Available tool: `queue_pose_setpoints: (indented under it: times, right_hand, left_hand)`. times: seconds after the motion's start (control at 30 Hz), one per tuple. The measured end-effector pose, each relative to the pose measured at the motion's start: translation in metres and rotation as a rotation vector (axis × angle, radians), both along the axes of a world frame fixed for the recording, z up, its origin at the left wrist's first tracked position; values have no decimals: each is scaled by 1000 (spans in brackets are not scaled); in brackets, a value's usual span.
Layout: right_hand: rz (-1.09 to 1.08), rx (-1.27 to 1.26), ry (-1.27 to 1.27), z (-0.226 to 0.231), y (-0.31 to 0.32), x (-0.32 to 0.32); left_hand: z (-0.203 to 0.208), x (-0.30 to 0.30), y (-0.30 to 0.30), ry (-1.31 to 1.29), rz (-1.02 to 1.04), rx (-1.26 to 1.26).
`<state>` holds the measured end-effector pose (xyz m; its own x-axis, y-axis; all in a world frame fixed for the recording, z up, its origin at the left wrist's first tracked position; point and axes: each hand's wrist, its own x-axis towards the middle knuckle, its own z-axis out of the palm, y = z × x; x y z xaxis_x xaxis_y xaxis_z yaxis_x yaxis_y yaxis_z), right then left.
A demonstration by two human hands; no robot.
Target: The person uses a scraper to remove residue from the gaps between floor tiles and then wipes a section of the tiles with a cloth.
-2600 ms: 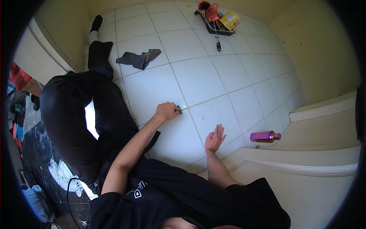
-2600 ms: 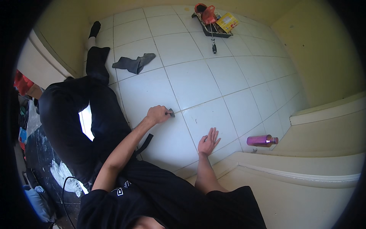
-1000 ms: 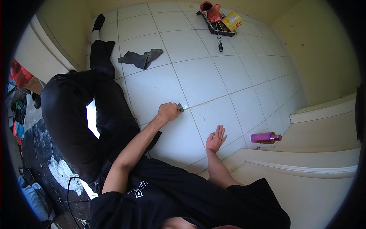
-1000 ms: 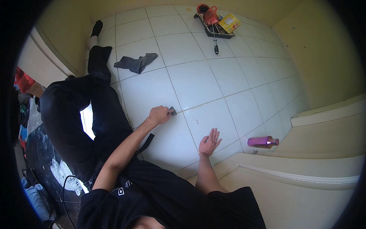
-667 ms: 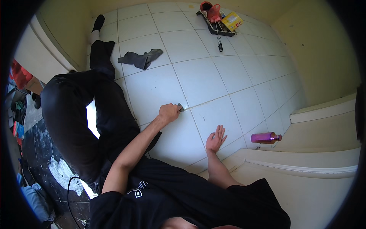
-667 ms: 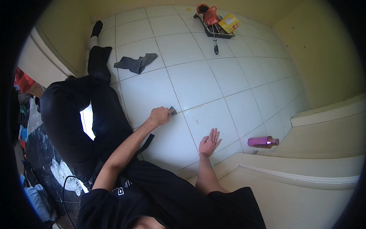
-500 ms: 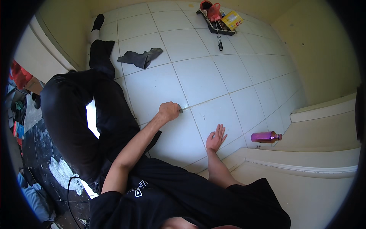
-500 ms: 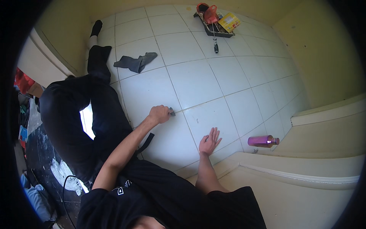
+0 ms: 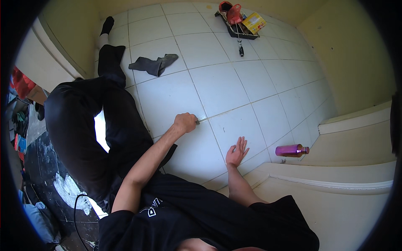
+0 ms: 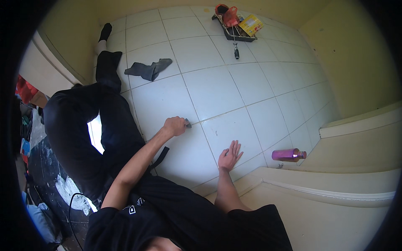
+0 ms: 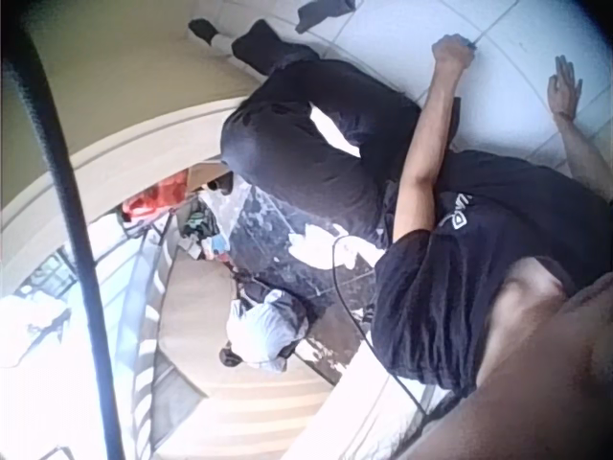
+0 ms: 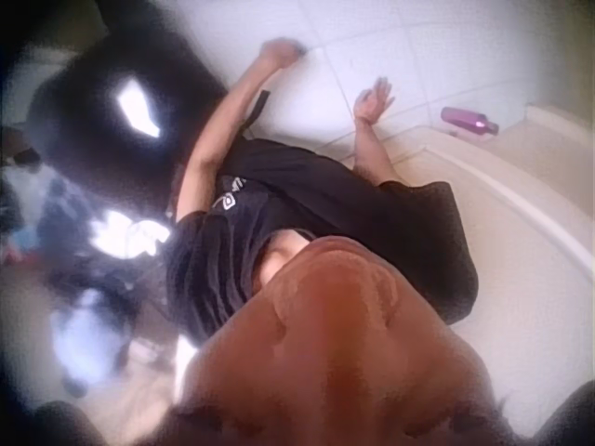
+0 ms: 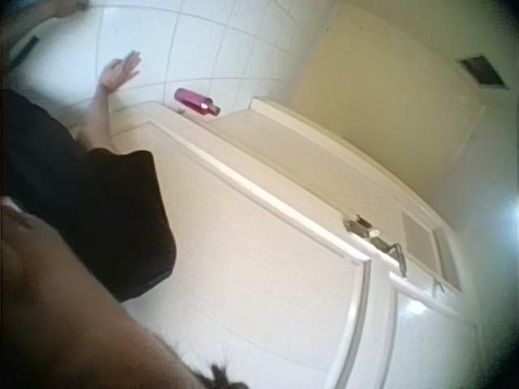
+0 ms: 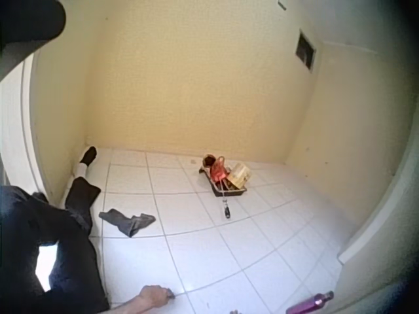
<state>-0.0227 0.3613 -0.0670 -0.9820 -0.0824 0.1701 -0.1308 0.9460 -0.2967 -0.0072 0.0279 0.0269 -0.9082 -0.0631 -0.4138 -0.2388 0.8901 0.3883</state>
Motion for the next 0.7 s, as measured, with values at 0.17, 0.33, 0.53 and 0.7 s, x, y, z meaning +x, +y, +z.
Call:
queue_pose_setpoints:
  times: [0.17,0.33,0.53,0.7]
  right_hand:
    - [4,7,1,0,0,1]
    - [-2,7,-1,0,0,0]
    - [-4,4,0,0,0,1]
    - [4,5,9,0,0,1]
  left_hand:
    - [-2,0,0,16,9,-2]
    - [-5,-2,0,-34,-11,-29]
    - [-5,0,-1,8,-6,-25]
    - [-7,0,-4,8,-8,-55]
